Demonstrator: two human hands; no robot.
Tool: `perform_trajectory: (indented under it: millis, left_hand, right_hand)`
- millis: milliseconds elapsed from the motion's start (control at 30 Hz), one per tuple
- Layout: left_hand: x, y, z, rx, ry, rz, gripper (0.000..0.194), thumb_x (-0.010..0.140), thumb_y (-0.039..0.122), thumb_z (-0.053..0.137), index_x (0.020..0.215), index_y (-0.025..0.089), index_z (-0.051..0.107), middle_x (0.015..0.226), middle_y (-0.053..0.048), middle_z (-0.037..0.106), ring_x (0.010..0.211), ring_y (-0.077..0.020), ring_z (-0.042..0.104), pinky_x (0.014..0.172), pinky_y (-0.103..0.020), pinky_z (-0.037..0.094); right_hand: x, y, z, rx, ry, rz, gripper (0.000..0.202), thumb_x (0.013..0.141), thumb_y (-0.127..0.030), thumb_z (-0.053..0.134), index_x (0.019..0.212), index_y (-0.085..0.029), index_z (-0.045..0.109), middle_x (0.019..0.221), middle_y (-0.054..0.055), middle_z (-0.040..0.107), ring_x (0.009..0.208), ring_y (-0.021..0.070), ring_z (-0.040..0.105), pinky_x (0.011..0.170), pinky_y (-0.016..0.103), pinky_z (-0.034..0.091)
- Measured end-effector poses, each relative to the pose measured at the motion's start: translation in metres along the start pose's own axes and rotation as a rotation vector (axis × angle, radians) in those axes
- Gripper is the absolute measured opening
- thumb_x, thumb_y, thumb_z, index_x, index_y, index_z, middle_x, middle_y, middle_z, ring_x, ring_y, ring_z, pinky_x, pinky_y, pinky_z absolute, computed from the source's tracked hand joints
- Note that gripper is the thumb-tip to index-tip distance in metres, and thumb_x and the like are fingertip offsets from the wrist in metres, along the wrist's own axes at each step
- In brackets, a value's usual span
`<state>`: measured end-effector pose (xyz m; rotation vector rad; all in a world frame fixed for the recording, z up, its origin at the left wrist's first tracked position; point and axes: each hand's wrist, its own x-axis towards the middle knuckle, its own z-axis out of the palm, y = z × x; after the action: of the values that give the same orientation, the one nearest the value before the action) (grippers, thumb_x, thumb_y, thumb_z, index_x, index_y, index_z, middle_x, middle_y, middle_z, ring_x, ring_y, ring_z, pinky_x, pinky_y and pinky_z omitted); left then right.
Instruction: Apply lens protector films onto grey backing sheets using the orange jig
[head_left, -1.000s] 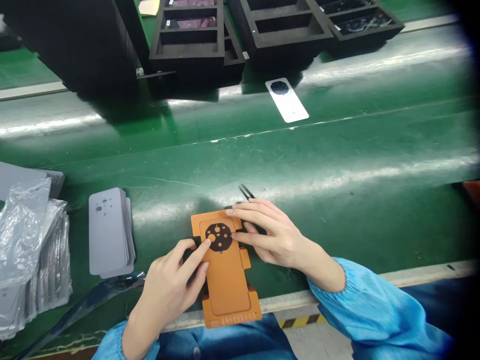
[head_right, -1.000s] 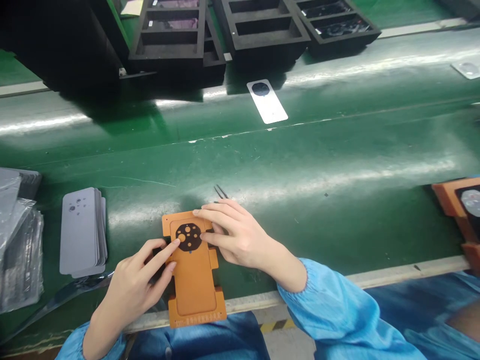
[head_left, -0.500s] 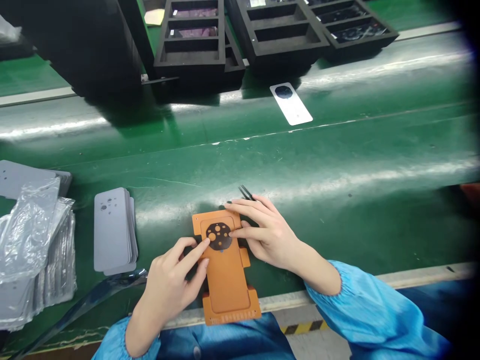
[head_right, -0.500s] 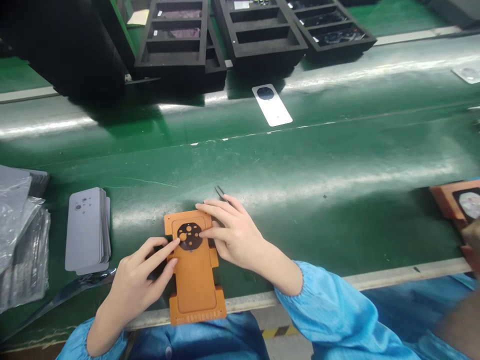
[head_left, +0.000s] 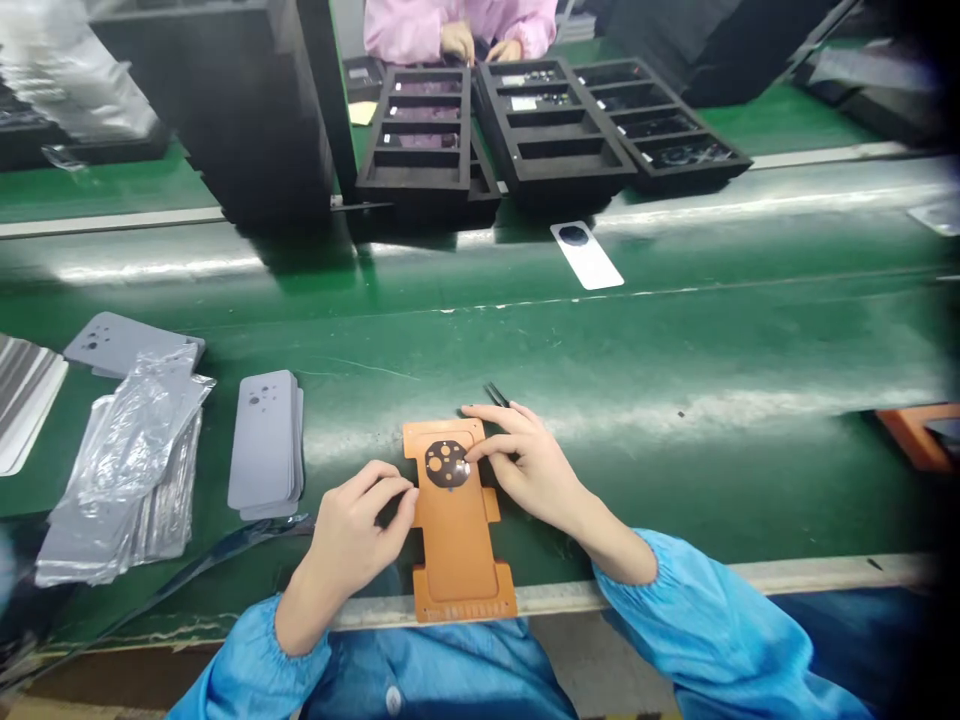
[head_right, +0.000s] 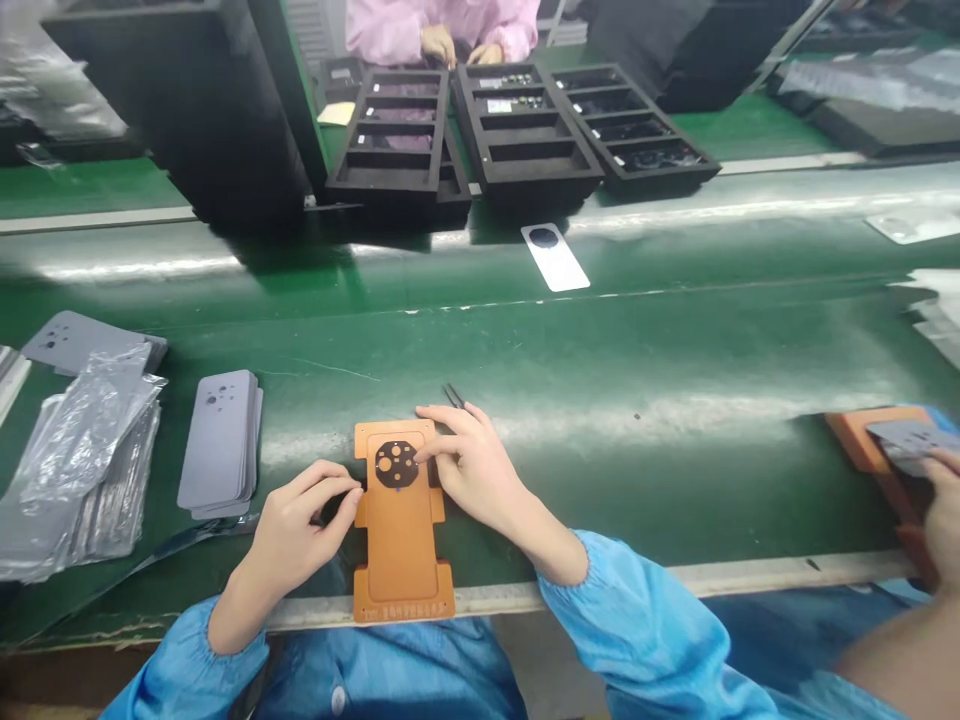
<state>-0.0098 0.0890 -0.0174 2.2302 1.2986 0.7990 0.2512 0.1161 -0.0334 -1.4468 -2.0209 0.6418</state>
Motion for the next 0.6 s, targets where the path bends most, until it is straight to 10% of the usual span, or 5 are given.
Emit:
perform_trajectory:
  millis: [300, 600]
  left_hand:
    - [-0.028, 0.034, -0.008, 0.139, 0.184, 0.378, 0.016, 0.09, 0.014, 0.057, 0.077, 0.017, 0.066, 0.067, -0.002, 0.065, 0.056, -0.015, 0.052, 0.05, -0.032, 0.036]
    - [-0.078, 0.055, 0.005, 0.18, 0.232, 0.262, 0.021, 0.087, 0.023, 0.056, 0.069, 0.02, 0.067, 0.059, -0.002, 0.063, 0.056, -0.0165, 0.055, 0.053, -0.034, 0.041]
  right_hand:
    - [0.005, -0.025, -0.007, 0.126, 0.14, -0.001, 0.029, 0.091, -0.018, 0.052, 0.084, -0.026, 0.079, 0.122, 0.006, 0.075, 0.113, 0.0264, 0.07, 0.101, 0.049, 0.054]
    - [0.028, -0.137, 0.05, 0.21, -0.554, -0.289, 0.022, 0.095, -0.032, 0.068, 0.116, -0.024, 0.072, 0.113, 0.005, 0.076, 0.102, 0.0214, 0.072, 0.091, 0.035, 0.059]
